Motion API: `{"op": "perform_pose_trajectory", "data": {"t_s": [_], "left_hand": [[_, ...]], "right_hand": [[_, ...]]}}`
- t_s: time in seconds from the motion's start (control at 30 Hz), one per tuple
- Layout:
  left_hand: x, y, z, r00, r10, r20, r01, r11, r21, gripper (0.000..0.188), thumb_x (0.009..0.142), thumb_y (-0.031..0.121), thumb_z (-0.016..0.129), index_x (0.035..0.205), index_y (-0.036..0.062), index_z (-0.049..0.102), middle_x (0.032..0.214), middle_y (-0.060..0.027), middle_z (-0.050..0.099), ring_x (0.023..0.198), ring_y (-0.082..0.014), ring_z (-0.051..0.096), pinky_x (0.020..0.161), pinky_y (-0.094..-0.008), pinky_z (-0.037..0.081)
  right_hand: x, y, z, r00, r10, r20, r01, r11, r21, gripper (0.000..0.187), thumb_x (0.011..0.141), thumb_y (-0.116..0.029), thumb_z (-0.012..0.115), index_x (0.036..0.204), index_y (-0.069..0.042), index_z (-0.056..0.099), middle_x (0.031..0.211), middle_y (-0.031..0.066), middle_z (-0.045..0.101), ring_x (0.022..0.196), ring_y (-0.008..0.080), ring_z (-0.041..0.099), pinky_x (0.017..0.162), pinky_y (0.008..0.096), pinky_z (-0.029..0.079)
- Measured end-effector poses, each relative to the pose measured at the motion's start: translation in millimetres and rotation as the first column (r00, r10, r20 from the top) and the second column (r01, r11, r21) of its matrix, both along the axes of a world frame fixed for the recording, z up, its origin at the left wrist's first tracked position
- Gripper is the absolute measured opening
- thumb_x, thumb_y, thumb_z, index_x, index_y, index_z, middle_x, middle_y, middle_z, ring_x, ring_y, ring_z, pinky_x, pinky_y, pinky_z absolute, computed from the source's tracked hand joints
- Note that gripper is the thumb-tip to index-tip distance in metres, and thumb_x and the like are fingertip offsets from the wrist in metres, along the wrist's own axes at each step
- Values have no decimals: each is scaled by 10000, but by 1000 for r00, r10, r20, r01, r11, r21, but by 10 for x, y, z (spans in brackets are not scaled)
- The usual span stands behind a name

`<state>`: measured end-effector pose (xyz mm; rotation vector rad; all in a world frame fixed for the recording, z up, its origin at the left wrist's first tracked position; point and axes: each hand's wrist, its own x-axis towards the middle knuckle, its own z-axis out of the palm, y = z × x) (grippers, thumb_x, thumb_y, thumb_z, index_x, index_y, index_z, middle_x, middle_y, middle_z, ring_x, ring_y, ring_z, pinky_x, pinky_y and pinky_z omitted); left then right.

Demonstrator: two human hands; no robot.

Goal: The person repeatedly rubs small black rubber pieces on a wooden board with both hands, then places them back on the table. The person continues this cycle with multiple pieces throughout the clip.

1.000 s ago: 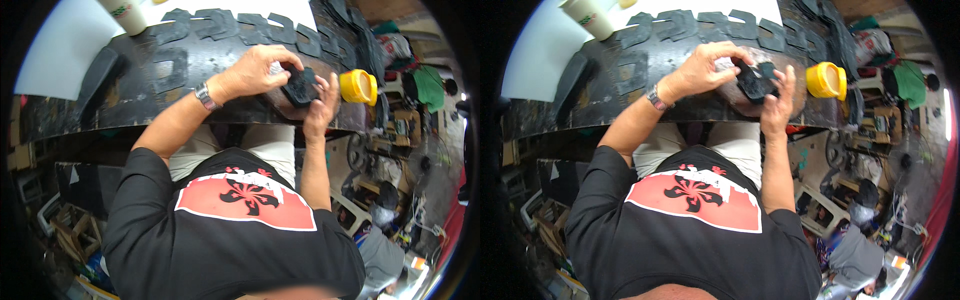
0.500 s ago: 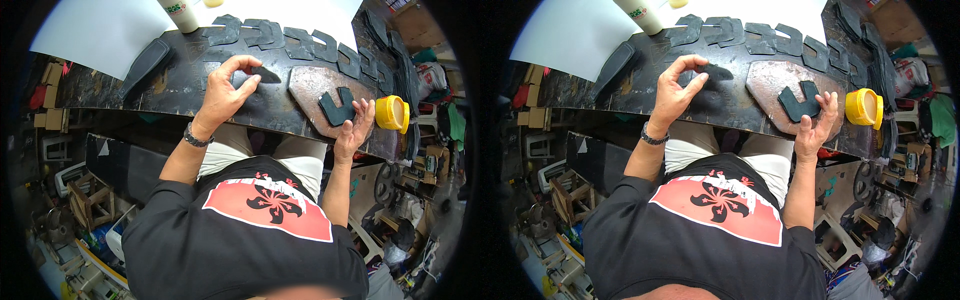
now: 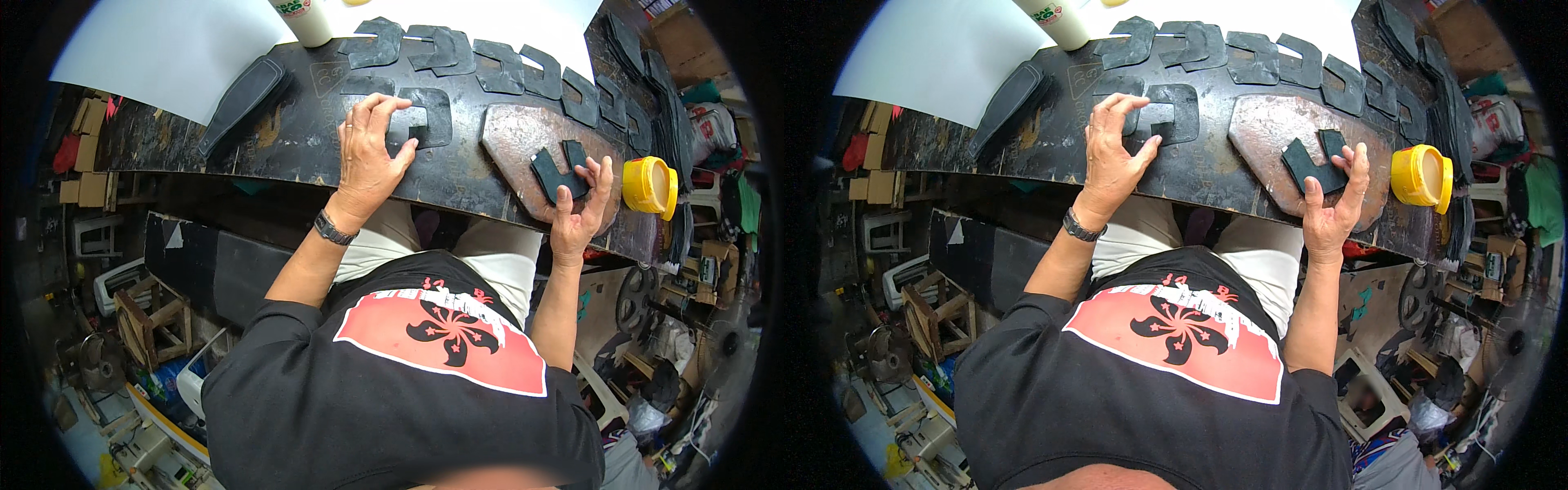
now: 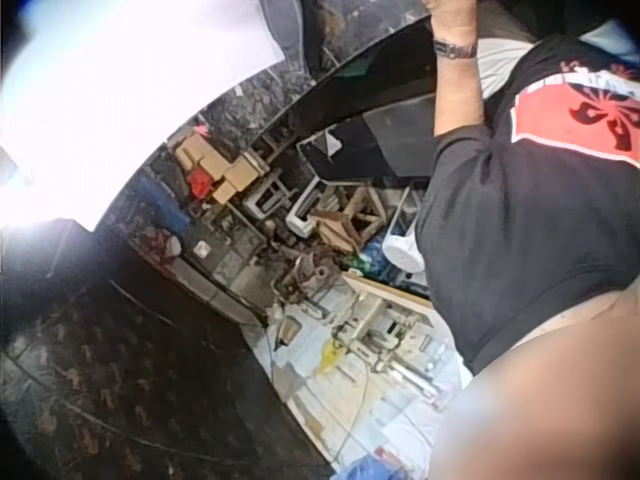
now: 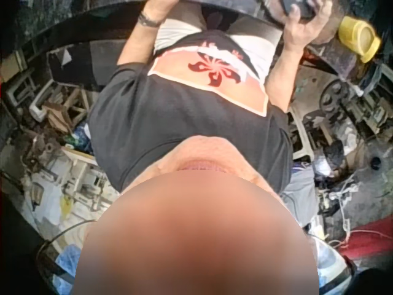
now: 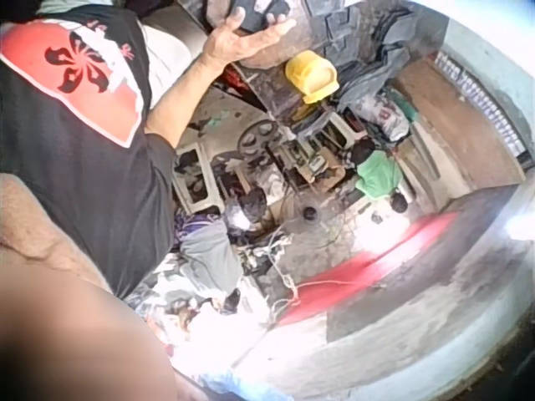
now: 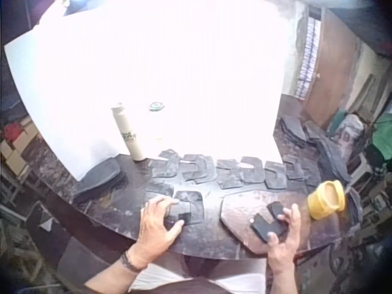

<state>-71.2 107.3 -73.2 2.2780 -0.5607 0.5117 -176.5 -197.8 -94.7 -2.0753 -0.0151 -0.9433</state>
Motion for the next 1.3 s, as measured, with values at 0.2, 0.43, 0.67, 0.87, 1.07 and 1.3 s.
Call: {"op": "perform_pose_trajectory", "data": {"t_s": [0.2,0.43,0.67,0.87,1.07,1.3], "left_hand": [[64,-23,-47,995,-95,7,94,993,69,633,772,82,784,1368,175,594,1010,42,679,969,-188,576,946,-370,399],[67,11,-17,995,-95,-22,96,991,93,692,783,70,726,1437,214,553,920,74,688,902,-186,588,960,-385,372],[106,24,-44,993,-104,-55,107,993,58,615,846,107,702,1433,183,536,917,33,678,927,-211,594,965,-411,398],[145,-8,-101,993,-117,-33,116,993,-23,640,814,65,745,1410,150,526,1000,-52,604,902,-244,598,923,-413,445],[108,-42,-54,984,-87,-159,80,996,-46,667,785,60,776,1398,169,537,1039,-61,576,907,-235,586,913,-398,446],[95,-40,19,993,-89,80,79,989,122,599,779,33,735,1349,167,608,995,3,644,1011,-234,614,1034,-412,396]], "right_hand": [[-21,1,17,1000,-11,-19,10,999,-30,762,961,-274,738,1582,-62,353,1402,158,544,1198,255,573,1073,398,434],[-24,2,34,998,-14,-61,11,999,-49,711,991,-348,688,1571,-73,381,1377,153,566,1202,247,580,1086,401,430],[-7,6,23,999,-1,-33,0,999,-38,682,1005,-419,646,1563,-105,409,1367,133,586,1211,247,587,1097,407,437],[-8,-9,6,1000,7,-28,-8,999,-32,686,990,-390,675,1556,-97,421,1386,136,578,1215,248,584,1088,399,446],[-2,-22,5,1000,9,-16,-10,999,-46,713,955,-319,737,1547,-64,431,1427,150,554,1212,252,581,1056,381,469],[1,8,25,999,-16,-28,14,997,-75,674,991,-370,683,1552,-99,427,1353,131,600,1210,252,591,1094,402,440]]}}
